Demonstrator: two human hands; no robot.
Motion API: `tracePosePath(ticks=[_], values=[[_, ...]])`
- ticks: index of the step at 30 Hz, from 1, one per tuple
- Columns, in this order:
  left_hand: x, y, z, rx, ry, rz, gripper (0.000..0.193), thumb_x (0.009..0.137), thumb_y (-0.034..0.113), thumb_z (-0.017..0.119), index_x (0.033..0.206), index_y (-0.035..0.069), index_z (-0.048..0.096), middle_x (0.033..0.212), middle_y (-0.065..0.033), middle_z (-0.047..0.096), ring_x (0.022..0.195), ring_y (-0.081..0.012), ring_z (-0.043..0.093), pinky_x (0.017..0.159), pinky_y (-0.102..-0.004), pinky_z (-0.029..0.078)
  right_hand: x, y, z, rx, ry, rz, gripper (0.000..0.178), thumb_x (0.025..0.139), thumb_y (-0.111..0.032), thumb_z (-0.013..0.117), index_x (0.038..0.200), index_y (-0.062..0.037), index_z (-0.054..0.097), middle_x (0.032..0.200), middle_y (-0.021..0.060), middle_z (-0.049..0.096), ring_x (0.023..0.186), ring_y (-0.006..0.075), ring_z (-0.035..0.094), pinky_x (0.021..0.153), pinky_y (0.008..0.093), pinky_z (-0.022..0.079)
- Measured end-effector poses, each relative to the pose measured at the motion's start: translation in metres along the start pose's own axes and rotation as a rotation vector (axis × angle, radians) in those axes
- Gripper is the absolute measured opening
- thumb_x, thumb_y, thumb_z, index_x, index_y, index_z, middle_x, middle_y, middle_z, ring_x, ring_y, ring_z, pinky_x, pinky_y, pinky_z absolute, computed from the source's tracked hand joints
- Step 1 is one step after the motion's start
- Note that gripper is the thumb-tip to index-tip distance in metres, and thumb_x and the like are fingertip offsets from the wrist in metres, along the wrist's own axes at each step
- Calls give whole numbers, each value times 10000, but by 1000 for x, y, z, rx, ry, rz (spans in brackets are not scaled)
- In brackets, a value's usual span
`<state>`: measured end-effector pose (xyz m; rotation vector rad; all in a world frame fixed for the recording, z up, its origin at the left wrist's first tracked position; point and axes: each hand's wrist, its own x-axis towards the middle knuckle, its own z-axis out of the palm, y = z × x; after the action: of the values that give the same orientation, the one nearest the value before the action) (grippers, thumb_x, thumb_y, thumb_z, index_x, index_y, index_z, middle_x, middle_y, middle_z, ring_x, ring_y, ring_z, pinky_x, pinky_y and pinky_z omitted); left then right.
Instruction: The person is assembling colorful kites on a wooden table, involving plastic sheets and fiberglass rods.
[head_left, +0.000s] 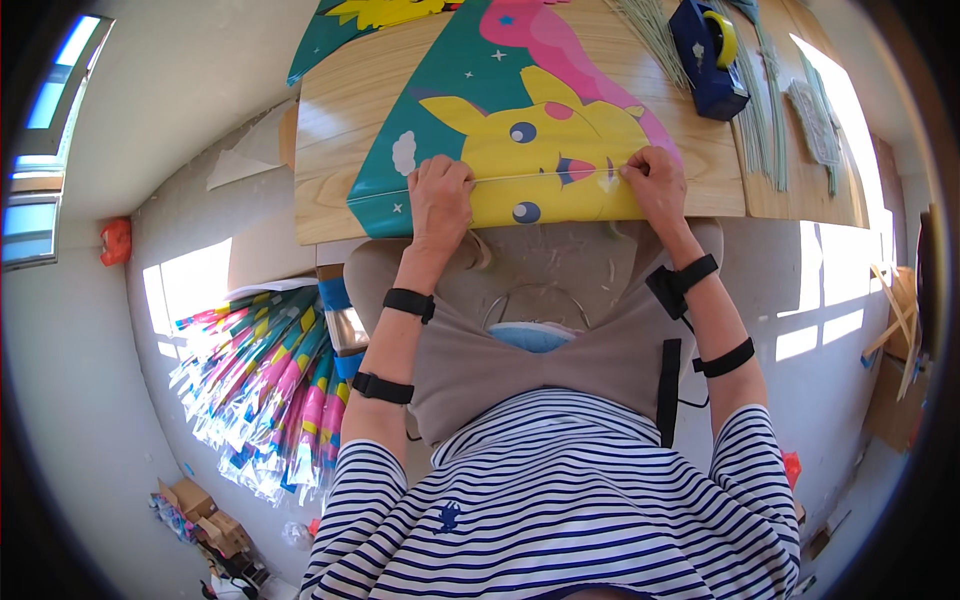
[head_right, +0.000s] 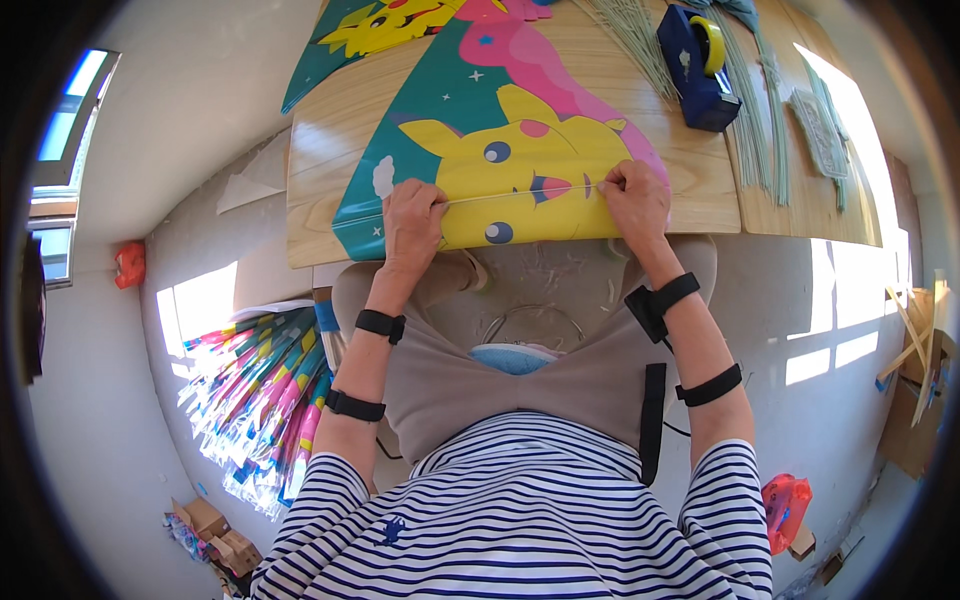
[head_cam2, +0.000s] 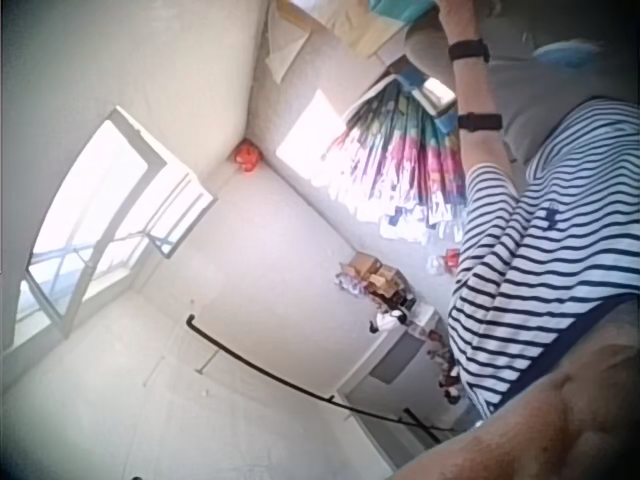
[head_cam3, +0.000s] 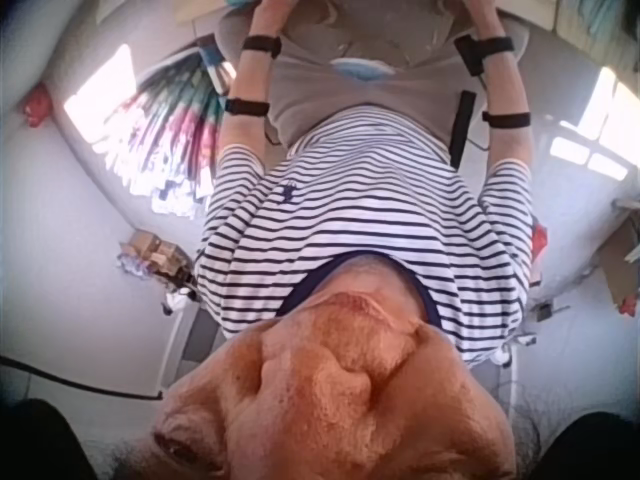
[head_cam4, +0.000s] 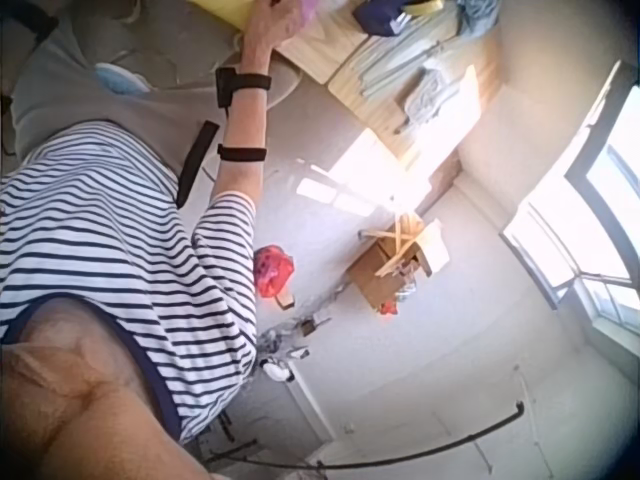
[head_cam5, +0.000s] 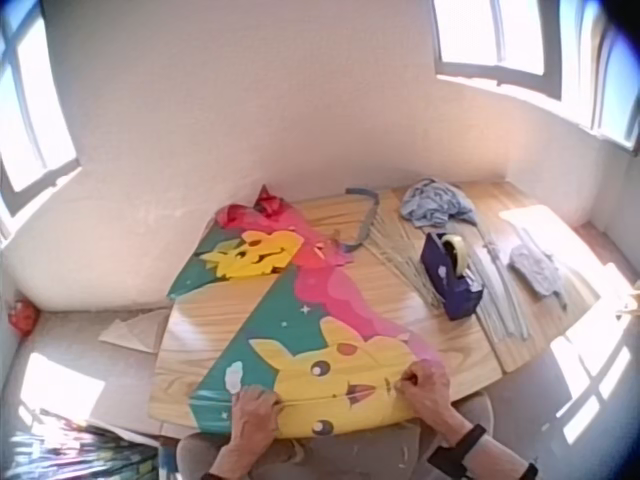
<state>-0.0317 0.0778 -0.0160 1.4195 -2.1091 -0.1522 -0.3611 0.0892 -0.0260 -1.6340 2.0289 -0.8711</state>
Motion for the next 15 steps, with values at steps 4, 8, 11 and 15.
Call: tracePosePath(ticks=[4,8,11,15], values=[[0,-3,3,19,10,6,72,818,67,695,862,102,649,902,-66,570,933,-294,567,854,-439,416,-1,-1,0,1,14,-9,141,782,-156,762,848,-48,700,883,101,690,840,271,669,771,387,511],[0,-4,4,36,11,1,65,821,69,691,861,101,651,905,-68,573,932,-295,569,853,-438,420,0,-1,0,-6,12,-13,139,782,-157,763,847,-53,699,883,98,691,842,275,669,773,391,512],[0,-3,4,41,10,3,58,824,74,688,860,101,652,907,-67,575,933,-293,569,858,-437,422,0,3,2,-21,28,-33,134,783,-157,762,848,-57,700,883,95,691,841,277,669,774,393,513],[0,-3,3,94,13,38,37,837,89,676,861,102,651,911,-63,575,931,-290,570,858,-437,425,0,1,2,-24,27,-28,130,784,-155,760,849,-59,702,883,93,693,835,273,670,768,389,517]])
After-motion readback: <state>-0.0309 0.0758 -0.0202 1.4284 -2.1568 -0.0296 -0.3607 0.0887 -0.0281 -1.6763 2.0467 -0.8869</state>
